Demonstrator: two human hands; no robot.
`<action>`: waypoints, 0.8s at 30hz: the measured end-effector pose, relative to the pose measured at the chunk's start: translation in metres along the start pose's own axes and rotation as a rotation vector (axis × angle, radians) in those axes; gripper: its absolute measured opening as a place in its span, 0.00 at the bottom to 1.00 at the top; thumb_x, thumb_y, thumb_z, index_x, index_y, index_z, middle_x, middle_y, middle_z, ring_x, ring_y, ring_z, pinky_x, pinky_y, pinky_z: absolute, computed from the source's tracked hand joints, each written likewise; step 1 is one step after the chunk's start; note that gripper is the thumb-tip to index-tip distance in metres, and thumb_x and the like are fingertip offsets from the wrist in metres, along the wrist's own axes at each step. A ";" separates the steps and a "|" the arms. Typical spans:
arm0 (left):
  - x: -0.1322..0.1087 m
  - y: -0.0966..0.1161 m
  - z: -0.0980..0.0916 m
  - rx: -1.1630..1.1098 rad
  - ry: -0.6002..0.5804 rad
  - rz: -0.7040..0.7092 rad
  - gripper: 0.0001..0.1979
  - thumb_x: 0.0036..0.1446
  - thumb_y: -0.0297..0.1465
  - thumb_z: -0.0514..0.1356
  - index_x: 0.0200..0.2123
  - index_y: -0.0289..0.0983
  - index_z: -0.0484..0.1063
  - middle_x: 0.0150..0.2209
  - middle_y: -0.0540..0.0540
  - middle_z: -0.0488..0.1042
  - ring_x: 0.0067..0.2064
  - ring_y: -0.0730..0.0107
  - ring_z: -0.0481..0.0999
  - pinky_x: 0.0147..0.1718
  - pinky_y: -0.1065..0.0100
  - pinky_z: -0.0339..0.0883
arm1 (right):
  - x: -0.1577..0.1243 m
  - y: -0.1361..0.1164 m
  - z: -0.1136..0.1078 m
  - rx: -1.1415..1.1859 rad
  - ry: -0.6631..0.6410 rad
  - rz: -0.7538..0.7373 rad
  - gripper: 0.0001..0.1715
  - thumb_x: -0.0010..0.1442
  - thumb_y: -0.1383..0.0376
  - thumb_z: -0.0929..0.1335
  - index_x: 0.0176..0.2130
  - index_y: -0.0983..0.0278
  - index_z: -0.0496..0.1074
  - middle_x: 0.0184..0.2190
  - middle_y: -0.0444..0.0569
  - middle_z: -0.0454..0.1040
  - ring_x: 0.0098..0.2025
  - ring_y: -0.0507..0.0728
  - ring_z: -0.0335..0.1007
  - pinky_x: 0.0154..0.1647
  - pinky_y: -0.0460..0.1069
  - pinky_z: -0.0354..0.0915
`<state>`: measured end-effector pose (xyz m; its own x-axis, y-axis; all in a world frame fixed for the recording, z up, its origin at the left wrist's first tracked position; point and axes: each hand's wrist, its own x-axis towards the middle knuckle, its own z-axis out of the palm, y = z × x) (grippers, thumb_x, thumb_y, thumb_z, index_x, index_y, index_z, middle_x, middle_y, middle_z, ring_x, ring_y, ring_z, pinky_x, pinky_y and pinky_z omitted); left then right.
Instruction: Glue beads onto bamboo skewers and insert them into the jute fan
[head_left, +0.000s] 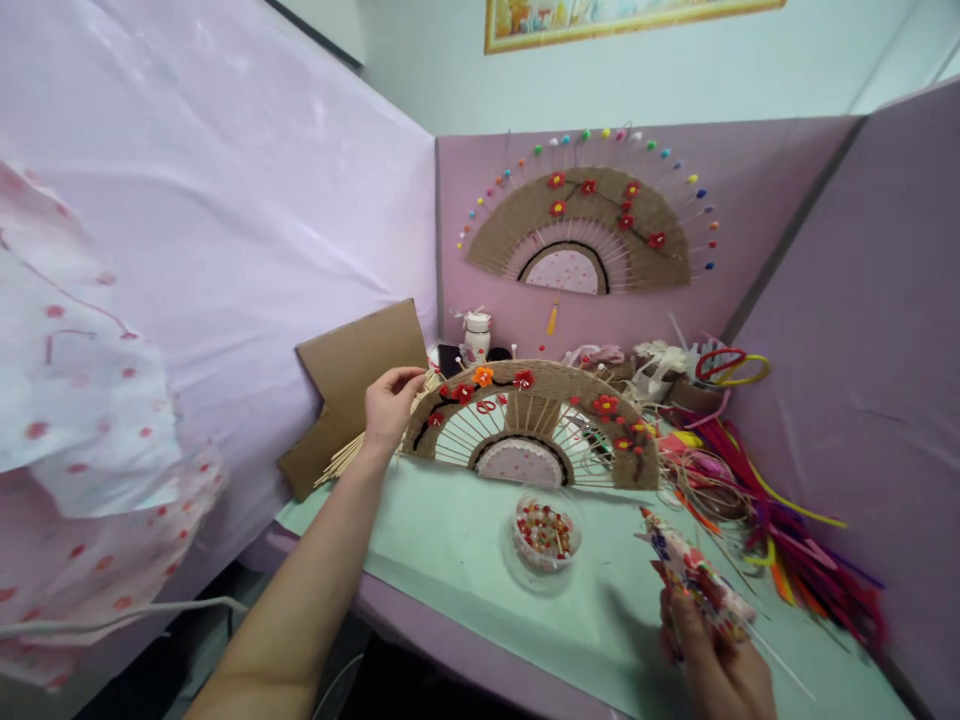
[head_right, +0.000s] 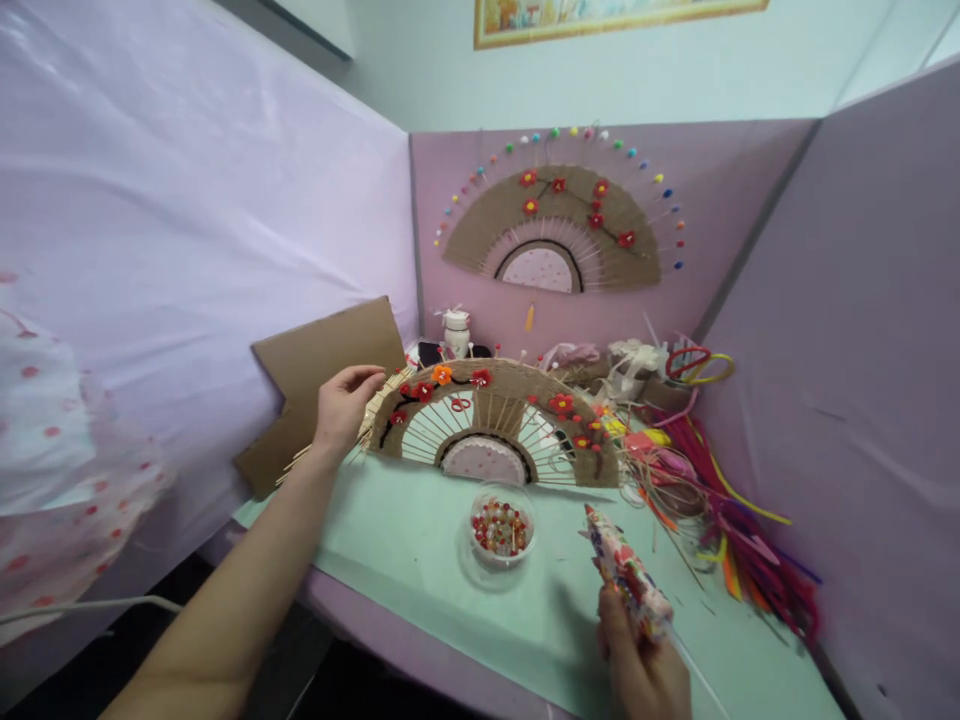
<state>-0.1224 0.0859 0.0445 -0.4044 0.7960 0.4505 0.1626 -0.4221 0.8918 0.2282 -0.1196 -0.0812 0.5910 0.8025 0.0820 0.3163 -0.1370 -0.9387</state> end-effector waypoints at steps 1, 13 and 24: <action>0.003 0.000 0.003 0.016 -0.009 0.019 0.12 0.45 0.37 0.69 0.32 0.36 0.79 0.30 0.47 0.79 0.32 0.69 0.75 0.36 0.67 0.70 | 0.004 0.003 -0.003 0.002 -0.037 0.067 0.39 0.47 0.30 0.65 0.28 0.63 0.71 0.18 0.47 0.70 0.23 0.57 0.65 0.22 0.50 0.61; 0.012 -0.008 0.009 0.097 -0.111 0.127 0.08 0.48 0.35 0.67 0.32 0.37 0.79 0.32 0.48 0.80 0.35 0.68 0.76 0.38 0.66 0.71 | 0.005 0.014 -0.004 -0.073 0.039 0.148 0.33 0.53 0.35 0.64 0.25 0.61 0.71 0.19 0.47 0.68 0.25 0.57 0.63 0.28 0.51 0.61; 0.018 -0.004 0.009 0.186 -0.152 0.176 0.06 0.50 0.33 0.64 0.31 0.37 0.79 0.33 0.48 0.79 0.37 0.67 0.76 0.41 0.65 0.70 | 0.015 0.026 -0.013 -0.074 -0.092 0.199 0.34 0.48 0.34 0.66 0.21 0.61 0.70 0.18 0.49 0.70 0.24 0.58 0.65 0.25 0.50 0.63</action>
<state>-0.1218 0.1059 0.0490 -0.2182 0.7791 0.5877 0.3866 -0.4839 0.7851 0.2549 -0.1186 -0.1005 0.5777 0.8048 -0.1362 0.2558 -0.3370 -0.9061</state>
